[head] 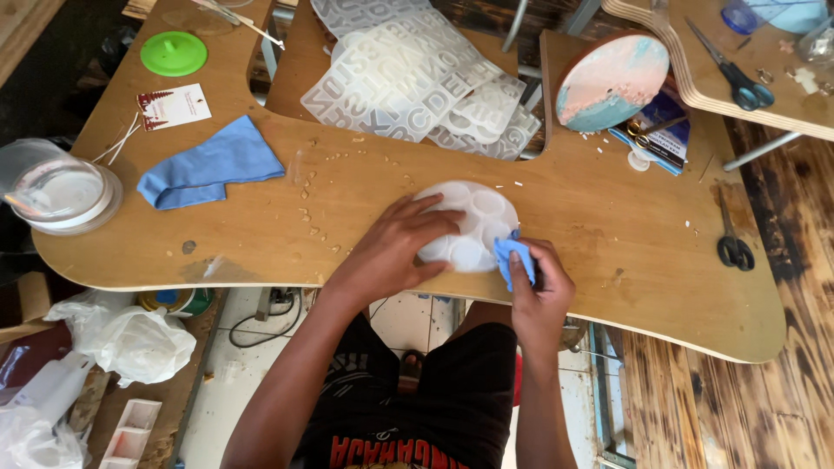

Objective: The person wipes a white plastic mold with a blue cloth, cleaning each cavity and the surrounding surface. They repeatedly rub the cloth over the mold's compartments and edges, then set the mold aside.

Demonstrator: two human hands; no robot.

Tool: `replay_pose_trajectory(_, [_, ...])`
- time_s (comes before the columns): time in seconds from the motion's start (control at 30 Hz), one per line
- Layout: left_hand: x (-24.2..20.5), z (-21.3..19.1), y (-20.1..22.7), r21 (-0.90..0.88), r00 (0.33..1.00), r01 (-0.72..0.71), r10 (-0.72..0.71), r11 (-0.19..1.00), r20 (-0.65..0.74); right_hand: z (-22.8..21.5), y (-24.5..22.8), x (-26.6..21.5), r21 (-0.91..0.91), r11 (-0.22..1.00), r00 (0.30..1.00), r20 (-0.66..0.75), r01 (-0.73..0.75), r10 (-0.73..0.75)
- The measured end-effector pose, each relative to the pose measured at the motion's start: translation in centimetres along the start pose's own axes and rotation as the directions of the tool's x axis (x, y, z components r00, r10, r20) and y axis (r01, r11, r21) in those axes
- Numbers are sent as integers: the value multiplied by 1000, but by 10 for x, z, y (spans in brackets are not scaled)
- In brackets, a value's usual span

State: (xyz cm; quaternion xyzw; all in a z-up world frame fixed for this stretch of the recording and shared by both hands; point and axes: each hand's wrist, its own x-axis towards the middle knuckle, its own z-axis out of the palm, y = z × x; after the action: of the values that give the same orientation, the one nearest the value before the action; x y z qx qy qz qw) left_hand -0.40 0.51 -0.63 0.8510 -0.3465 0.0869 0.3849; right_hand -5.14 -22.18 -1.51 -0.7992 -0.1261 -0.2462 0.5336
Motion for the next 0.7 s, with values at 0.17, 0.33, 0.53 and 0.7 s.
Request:
replay_pose_trajectory(0.17, [-3,18,-12,182,975,30,11,983,-220,30,-6,11,-46,993,990,-85,110,-114])
replay_pose_trajectory(0.33, [-1,24,-21,258,923,80,26,963,-383,46,-10,14,-119,984,983,-109,135,-148])
replay_pose_trajectory(0.53, [2,9,-4,129,849,102,-19,986,-529,40,8,17,65,998,982,-190,15,-3])
replay_pose_trajectory(0.7, [3,15,-9,278,830,104,71,955,-553,49,1,25,56,995,971,-227,87,-72])
